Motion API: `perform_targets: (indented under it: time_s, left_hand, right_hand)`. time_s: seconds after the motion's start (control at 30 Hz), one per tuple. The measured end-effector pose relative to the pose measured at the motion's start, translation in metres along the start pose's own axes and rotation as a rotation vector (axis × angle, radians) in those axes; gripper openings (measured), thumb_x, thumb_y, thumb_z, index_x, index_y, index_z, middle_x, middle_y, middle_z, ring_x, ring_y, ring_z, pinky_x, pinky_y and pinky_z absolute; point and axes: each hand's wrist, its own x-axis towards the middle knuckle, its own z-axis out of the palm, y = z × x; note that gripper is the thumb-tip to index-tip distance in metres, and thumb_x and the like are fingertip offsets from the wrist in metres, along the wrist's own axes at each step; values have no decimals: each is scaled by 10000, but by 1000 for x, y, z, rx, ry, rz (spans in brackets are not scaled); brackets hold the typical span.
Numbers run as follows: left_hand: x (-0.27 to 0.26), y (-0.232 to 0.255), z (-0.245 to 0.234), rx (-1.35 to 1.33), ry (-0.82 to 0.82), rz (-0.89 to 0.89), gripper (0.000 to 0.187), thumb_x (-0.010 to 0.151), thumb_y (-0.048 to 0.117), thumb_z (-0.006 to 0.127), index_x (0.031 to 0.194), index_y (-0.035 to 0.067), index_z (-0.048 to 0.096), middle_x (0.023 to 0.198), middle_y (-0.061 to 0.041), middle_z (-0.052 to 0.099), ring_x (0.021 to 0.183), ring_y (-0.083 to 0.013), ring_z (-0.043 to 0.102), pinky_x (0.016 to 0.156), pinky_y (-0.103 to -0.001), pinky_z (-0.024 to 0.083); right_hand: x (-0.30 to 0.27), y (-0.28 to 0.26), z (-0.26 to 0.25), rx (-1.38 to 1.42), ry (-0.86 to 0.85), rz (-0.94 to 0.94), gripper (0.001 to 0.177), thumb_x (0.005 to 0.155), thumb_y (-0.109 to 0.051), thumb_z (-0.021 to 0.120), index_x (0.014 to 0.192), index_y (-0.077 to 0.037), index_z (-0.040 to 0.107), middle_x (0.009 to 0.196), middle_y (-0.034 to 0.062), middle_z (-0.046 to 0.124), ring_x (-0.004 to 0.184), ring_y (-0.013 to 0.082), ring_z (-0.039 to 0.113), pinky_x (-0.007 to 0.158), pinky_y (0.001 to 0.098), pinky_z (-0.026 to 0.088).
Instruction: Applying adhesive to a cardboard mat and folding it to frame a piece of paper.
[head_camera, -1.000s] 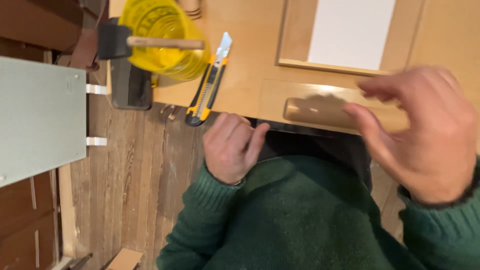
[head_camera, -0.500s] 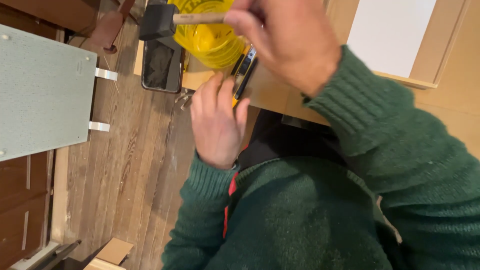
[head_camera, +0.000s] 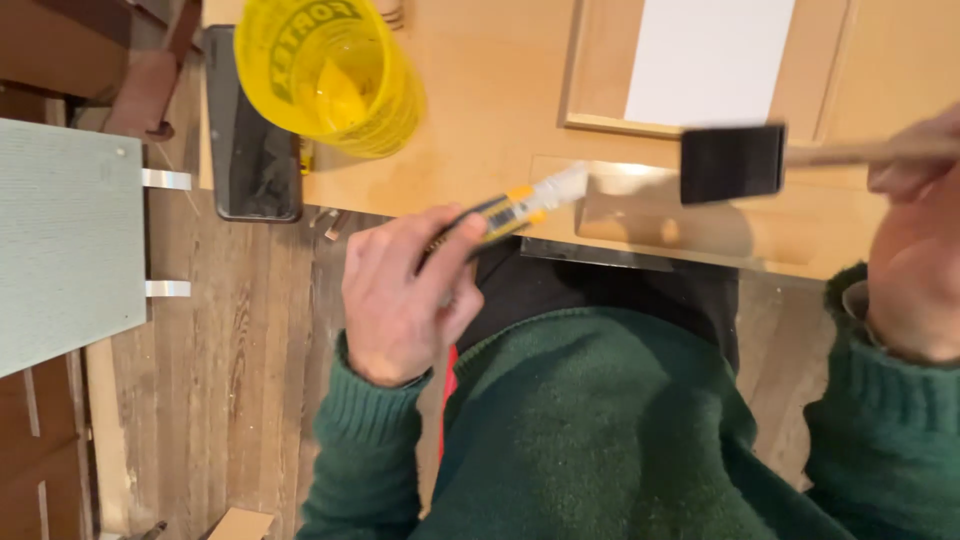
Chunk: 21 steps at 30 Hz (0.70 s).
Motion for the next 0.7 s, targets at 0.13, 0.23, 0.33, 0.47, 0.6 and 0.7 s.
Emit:
perform_targets:
  time_s: [0.13, 0.23, 0.33, 0.47, 0.6, 0.7]
  left_hand:
    - [17, 9, -11, 34, -87, 206, 523, 777, 56, 746, 1295, 102, 690, 1312, -49, 625, 1130, -242, 613, 941, -415, 479]
    - [26, 13, -14, 107, -264, 277, 524, 751, 132, 752, 1271, 87, 700, 1289, -42, 638, 1087, -230, 610, 843, -390, 454]
    - [31, 16, -16, 172, -319, 319, 524, 747, 151, 739, 1262, 59, 707, 1294, -29, 646, 1069, -217, 607, 781, -378, 431]
    - [36, 20, -19, 195, -306, 354, 533, 742, 149, 741, 1260, 32, 701, 1309, -40, 646, 1080, -226, 598, 797, -383, 441]
    - [40, 23, -22, 190, -340, 347, 534, 737, 146, 737, 1254, 18, 708, 1294, -56, 655, 1084, -223, 606, 774, -384, 444]
    - [43, 23, -22, 177, -332, 344, 510, 747, 127, 729, 1244, 12, 709, 1297, -66, 661, 1065, -236, 607, 769, -384, 448]
  right_hand:
    - [-13, -40, 13, -79, 57, 88, 423, 1309, -465, 402, 1235, -64, 511, 923, 57, 564, 756, 158, 546, 694, 240, 452]
    - [4, -76, 39, 148, 148, 125, 311, 1249, -340, 548, 1210, -39, 483, 937, 122, 567, 738, 183, 590, 675, 257, 484]
    - [26, -86, 57, 92, 90, 17, 305, 1179, -267, 658, 1180, -15, 486, 933, 116, 629, 767, 167, 673, 653, 253, 549]
    - [30, -90, 60, -184, -41, -147, 199, 1029, -109, 734, 1031, 1, 568, 854, 134, 660, 703, 216, 641, 581, 313, 523]
    - [-5, -79, 15, -390, -67, 112, 179, 1123, -99, 659, 1092, 37, 547, 928, 146, 612, 785, 213, 628, 657, 314, 517]
    - [-108, 19, -43, -606, -93, 378, 205, 1274, -106, 495, 1106, -10, 563, 945, 94, 581, 733, 200, 561, 689, 283, 470]
